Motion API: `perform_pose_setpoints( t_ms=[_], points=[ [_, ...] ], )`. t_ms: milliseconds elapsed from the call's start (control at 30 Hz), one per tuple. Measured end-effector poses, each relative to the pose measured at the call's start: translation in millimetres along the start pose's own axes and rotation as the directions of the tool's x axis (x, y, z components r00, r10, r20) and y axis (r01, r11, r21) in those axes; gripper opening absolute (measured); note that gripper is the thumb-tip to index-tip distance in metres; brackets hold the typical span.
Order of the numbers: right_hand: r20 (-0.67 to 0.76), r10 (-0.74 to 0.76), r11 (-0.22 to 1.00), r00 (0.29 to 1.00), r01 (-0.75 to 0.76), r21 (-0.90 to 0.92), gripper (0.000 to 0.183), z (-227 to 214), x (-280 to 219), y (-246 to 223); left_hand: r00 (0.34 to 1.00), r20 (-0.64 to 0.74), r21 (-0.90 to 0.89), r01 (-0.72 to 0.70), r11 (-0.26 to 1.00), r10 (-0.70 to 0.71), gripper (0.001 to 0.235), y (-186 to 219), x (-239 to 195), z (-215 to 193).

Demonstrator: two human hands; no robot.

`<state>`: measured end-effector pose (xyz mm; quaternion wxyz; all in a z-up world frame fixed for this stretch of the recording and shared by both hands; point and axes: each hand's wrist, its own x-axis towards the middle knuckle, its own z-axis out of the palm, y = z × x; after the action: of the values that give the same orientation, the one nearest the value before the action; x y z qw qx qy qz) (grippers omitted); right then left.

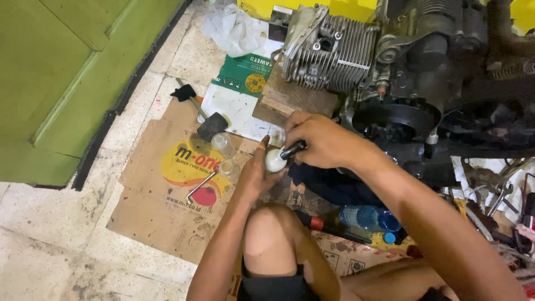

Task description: Washing and cleaning a black plastic engine cover using water and cleaning solution.

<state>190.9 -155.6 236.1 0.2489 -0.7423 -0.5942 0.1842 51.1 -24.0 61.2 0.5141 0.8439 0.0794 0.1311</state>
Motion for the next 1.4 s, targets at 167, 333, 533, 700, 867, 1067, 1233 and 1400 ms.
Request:
perform_pose_setpoints(
  t_ms=[167, 333, 533, 700, 867, 1067, 1233, 1400],
  points=[
    [0.008, 0.192, 0.977, 0.981, -0.192, 0.095, 0.029, -45, -3, -15, 0.996, -0.002, -0.022, 0.084, 0.996, -0.084, 0.092, 38, -3, -15],
    [0.065, 0.374, 0.921, 0.925, -0.378, 0.088, 0.028, -88, 1, -32, 0.988, -0.016, 0.005, 0.152, 0.988, -0.152, 0.09, 19, -11, -6],
    [0.037, 0.412, 0.904, 0.911, -0.403, -0.139, 0.038, -111, 20, -29, 0.979, -0.038, 0.033, 0.2, 0.979, -0.199, 0.07, -8, -22, 7],
    [-0.134, 0.06, 0.996, 0.989, -0.067, -0.05, 0.03, -30, 57, 15, 0.907, 0.129, -0.04, 0.409, 0.911, -0.401, 0.066, 27, -13, -9],
    [-0.168, 0.135, 0.937, 0.976, -0.181, -0.298, 0.05, 113, 65, 97, 0.9, 0.152, -0.072, 0.422, 0.904, -0.408, 0.067, 24, -18, -11],
    [-0.123, 0.192, 0.958, 0.974, -0.214, -0.193, 0.039, 115, 57, 74, 0.963, 0.041, -0.143, 0.271, 0.952, -0.268, 0.063, 2, -28, 2],
    [-0.094, 0.123, 0.99, 0.988, -0.128, -0.054, 0.046, 115, 84, 25, 0.964, -0.014, -0.083, 0.263, 0.961, -0.265, 0.069, -26, -31, 22],
    [0.094, 0.08, 0.995, 0.992, -0.074, -0.068, 0.062, 133, 115, 27, 0.963, -0.061, -0.042, 0.261, 0.965, -0.263, 0.067, -25, -31, 21]
  ],
)
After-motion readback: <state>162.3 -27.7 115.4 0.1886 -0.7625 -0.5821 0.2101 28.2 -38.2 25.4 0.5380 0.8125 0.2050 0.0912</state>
